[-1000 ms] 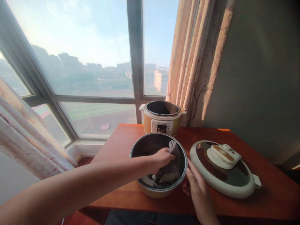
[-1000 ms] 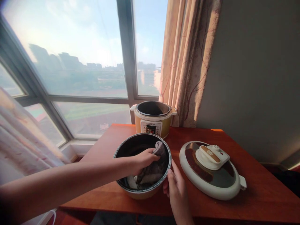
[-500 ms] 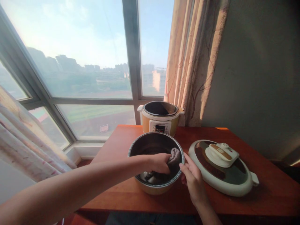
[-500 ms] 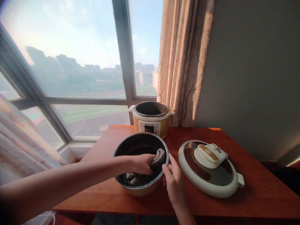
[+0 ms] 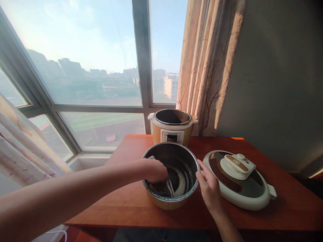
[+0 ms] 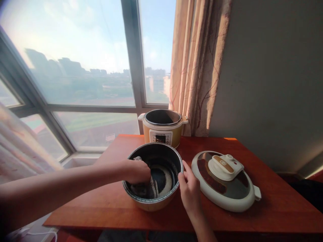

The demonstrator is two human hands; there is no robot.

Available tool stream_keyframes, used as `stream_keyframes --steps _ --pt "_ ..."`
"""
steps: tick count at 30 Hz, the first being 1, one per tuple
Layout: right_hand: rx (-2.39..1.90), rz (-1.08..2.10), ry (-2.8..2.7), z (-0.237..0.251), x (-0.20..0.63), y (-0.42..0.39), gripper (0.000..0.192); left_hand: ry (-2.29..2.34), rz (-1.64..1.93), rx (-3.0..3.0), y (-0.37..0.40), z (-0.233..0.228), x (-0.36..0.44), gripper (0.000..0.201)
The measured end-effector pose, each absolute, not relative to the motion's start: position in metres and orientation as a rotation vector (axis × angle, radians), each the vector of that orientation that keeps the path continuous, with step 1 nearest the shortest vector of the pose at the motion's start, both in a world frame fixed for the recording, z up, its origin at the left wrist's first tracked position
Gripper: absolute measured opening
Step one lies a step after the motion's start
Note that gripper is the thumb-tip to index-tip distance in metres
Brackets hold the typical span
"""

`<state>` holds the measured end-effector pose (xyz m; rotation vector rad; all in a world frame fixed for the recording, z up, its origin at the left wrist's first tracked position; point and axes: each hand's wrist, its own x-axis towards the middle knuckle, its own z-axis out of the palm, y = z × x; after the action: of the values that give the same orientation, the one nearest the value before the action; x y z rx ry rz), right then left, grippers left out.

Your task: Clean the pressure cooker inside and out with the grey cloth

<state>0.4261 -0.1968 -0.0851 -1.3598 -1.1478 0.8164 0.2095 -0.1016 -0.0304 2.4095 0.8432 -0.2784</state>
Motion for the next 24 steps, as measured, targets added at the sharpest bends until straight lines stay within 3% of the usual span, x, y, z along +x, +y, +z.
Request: stream_keyframes --steps 4,7,9,17,21,24 --pt "-1.407 0.746 -1.190 -0.089 0.426 -0.195 0.066 0.320 -0.344 3.102 -0.121 -0.023 0.235 0.025" --pt "-1.413 0.734 -1.198 -0.091 0.427 -0.194 0.066 -0.343 -0.134 3.418 -0.123 -0.017 0.250 0.023" --pt "-1.411 0.724 -1.199 -0.091 0.428 -0.193 0.067 -0.389 0.010 3.441 -0.115 -0.018 0.255 0.017" --pt "-1.396 0.767 -1.233 -0.091 0.431 -0.194 0.069 0.916 -0.496 3.028 -0.075 -0.039 0.241 0.042" --pt "-1.419 0.712 -1.240 -0.091 0.431 -0.193 0.065 1.268 -0.665 2.748 -0.080 -0.043 0.247 0.028" --pt "-1.428 0.646 -1.234 -0.091 0.431 -0.191 0.062 1.340 -0.562 2.670 -0.080 -0.043 0.251 0.020"
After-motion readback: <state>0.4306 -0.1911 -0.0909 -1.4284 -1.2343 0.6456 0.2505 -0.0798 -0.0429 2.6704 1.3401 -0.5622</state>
